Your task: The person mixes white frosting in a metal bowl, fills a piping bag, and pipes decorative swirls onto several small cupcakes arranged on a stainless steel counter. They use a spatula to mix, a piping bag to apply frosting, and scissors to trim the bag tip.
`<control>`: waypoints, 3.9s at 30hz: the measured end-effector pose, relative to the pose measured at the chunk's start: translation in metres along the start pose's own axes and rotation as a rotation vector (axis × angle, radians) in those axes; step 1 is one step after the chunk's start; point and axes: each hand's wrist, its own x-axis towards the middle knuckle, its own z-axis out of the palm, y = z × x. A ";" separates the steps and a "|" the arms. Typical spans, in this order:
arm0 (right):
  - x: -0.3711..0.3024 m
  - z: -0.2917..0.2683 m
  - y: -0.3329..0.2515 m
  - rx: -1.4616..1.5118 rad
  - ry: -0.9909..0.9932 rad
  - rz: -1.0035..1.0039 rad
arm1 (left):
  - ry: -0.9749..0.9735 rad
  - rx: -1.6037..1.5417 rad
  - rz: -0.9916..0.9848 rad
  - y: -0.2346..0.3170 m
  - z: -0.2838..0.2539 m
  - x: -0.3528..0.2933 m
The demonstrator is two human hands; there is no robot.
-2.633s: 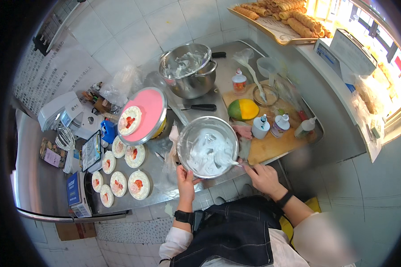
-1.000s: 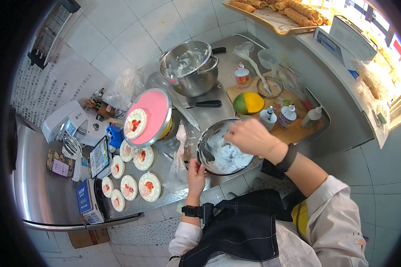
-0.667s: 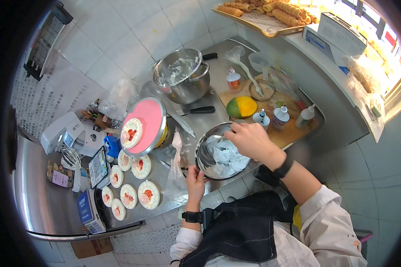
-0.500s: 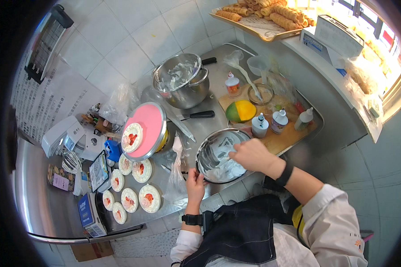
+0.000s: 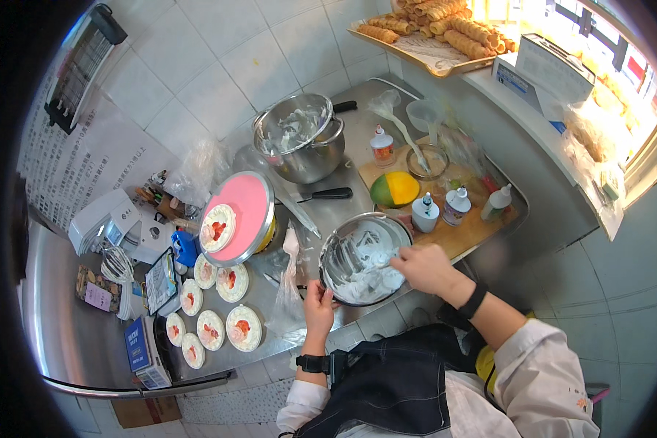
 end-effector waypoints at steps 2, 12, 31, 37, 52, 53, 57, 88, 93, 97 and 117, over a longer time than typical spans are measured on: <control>-0.007 0.002 -0.001 -0.041 0.189 0.227 | -0.016 0.064 0.025 -0.001 0.000 0.000; -0.003 0.005 0.003 -0.045 0.277 0.234 | -0.028 -0.016 -0.012 -0.005 -0.003 0.004; -0.025 0.005 0.012 -0.083 0.165 0.183 | 0.002 0.097 0.061 0.005 -0.001 -0.001; -0.042 0.014 -0.004 0.031 0.032 0.182 | 0.016 0.015 0.048 -0.003 -0.002 0.002; -0.070 0.045 -0.023 -0.011 0.308 0.302 | 0.029 -0.364 -0.336 0.005 0.001 0.002; -0.071 0.045 -0.021 -0.023 0.352 0.291 | 0.030 -0.345 -0.352 0.007 0.001 0.002; -0.100 0.025 -0.019 -0.071 0.328 0.277 | 0.040 -0.308 -0.325 0.005 0.002 0.000; 0.006 -0.024 0.013 0.293 0.279 0.506 | -0.013 0.134 -0.266 0.013 -0.030 -0.021; 0.046 0.018 0.023 0.061 0.116 0.479 | 0.404 0.969 0.122 0.020 -0.073 -0.046; 0.050 0.024 0.024 -0.022 0.094 0.434 | 0.348 1.109 -0.206 0.012 -0.079 -0.031; 0.015 -0.018 -0.011 -0.002 0.456 0.350 | 0.323 1.148 -0.173 0.019 -0.082 0.056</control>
